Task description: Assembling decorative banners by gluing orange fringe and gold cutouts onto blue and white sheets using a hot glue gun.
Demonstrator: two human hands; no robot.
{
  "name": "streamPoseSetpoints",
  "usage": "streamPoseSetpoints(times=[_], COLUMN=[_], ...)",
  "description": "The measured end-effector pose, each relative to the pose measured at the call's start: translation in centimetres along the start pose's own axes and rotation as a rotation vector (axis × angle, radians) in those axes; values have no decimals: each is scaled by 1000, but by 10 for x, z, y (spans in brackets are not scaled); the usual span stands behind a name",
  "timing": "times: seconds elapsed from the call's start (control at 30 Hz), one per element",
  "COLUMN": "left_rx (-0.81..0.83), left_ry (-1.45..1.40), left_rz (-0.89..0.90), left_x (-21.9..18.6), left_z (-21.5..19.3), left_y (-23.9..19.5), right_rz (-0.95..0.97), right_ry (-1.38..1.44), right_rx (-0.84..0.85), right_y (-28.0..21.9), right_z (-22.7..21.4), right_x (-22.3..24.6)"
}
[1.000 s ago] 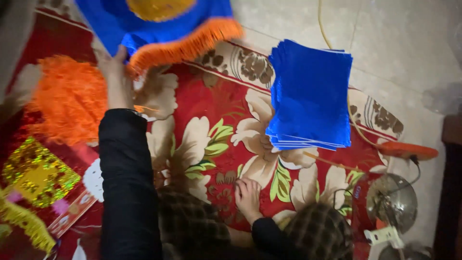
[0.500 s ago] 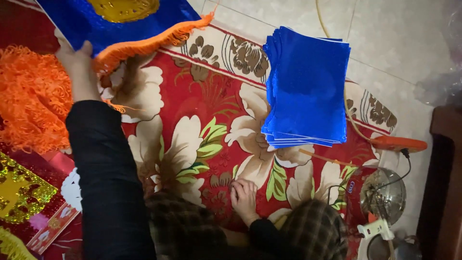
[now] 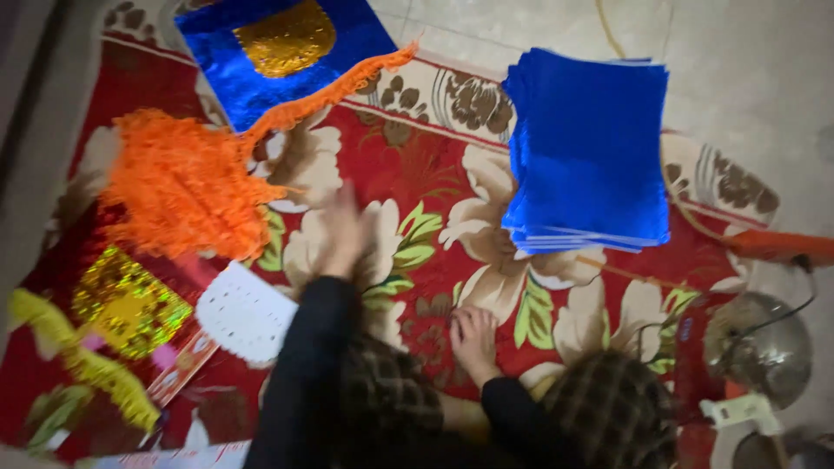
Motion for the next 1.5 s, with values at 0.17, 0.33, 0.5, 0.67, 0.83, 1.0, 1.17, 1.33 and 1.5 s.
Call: streamPoseSetpoints(times=[0.17, 0.33, 0.5, 0.67, 0.83, 1.0, 1.17, 1.33, 1.5], left_rx=[340, 232, 416, 895, 1013, 1062, 1085, 1123, 1136], left_ry=[-75, -56, 193, 450, 386, 339, 291, 281, 274], left_rz=[91, 210, 453, 348, 269, 233, 223, 199, 196], left_x=[-67, -67, -90, -71, -52, -51, -56, -59, -63], left_z=[28, 109, 45, 46, 83, 85, 80, 71, 63], left_y=[-28, -87, -211, -280, -277, -277, -275, -275, -272], right_rz=[-6, -10, 22, 178, 323, 432, 591, 731, 304], right_ry=[-1, -13, -15, 227, 1719, 1981, 1664, 1329, 599], right_rx=[13, -28, 2, 69, 405, 432, 225, 58, -68], right_y=[-1, -2, -4, 1, 10, 21, 42, 77, 180], right_z=[-8, -15, -6, 25, -105, -173, -182, -179, -104], right_x=[6, 10, 2, -35, 45, 69, 50, 31, -106])
Point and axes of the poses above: each hand's wrist, its own y-axis towards the middle knuckle, its own z-axis out of the palm, x = y × z, the point moved 7 cm from there along y, towards the middle knuckle, and after that the axes turned 1 degree about -z, right-handed, at the moved point
